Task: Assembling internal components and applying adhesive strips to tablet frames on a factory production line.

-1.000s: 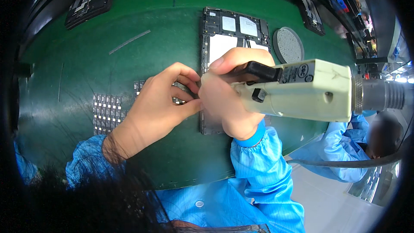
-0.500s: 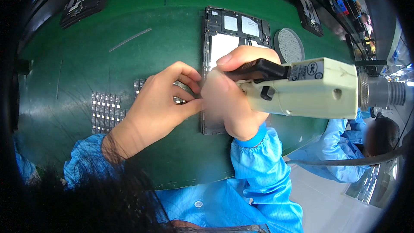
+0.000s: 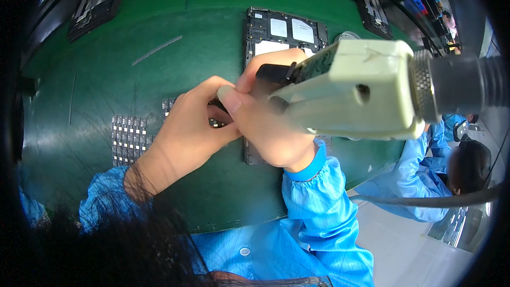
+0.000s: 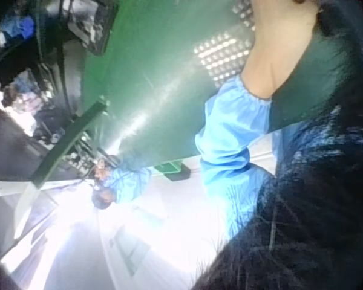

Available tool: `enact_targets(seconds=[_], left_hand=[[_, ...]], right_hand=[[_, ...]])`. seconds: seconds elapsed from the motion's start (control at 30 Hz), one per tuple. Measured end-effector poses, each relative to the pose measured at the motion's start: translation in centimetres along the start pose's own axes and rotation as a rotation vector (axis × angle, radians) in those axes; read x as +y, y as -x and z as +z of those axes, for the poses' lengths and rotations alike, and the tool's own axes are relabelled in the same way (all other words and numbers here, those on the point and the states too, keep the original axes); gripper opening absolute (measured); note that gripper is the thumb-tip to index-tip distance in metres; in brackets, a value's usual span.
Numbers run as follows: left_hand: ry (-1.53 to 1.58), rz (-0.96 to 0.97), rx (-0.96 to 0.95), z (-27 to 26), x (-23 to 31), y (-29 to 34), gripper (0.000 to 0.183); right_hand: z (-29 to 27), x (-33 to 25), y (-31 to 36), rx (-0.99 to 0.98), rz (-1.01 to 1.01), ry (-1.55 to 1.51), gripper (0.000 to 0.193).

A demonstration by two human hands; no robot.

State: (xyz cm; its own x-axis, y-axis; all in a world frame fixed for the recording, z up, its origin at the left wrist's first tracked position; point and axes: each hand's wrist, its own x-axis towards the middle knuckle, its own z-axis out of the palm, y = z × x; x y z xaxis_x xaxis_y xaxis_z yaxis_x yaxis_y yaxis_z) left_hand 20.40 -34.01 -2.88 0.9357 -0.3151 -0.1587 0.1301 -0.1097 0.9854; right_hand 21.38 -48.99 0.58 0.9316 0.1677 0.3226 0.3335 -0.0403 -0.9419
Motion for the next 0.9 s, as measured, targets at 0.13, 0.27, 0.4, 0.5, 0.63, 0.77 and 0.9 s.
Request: enact_targets(seconds=[0.13,0.27,0.4,0.5,0.63,0.77,0.9], left_hand=[[-0.041,0.024,0.017,0.0,-0.1,0.1,0.039],[-0.015,-0.010,0.011,-0.1,-0.2,0.4,0.039],[-0.019,-0.012,-0.002,0.3,0.4,0.3,0.039],[-0.046,-0.013,-0.013,0.4,0.6,0.1,0.039],[0.087,-0.048,-0.039,0.8,0.5,-0.2,0.034],[0.185,-0.231,-0.003,0.8,1.6,-0.4,0.029],[0.131,-0.264,0.024,2.1,2.1,-1.0,0.025]], right_hand=[[0.3,-0.4,-0.1,0.003,0.032,0.029,0.028],[0.2,0.3,-0.1,-0.078,-0.091,0.157,0.028],[-0.2,-0.2,0.1,0.008,-0.015,-0.089,0.027],[0.0,-0.8,0.1,0.070,0.168,-0.218,0.025],[-4.4,-1.3,0.6,0.181,-0.026,-0.083,0.026],[-12.6,-2.0,2.1,0.393,-0.267,-0.372,0.026],[-17.9,-1.2,4.0,0.505,-0.264,-0.337,0.028]])
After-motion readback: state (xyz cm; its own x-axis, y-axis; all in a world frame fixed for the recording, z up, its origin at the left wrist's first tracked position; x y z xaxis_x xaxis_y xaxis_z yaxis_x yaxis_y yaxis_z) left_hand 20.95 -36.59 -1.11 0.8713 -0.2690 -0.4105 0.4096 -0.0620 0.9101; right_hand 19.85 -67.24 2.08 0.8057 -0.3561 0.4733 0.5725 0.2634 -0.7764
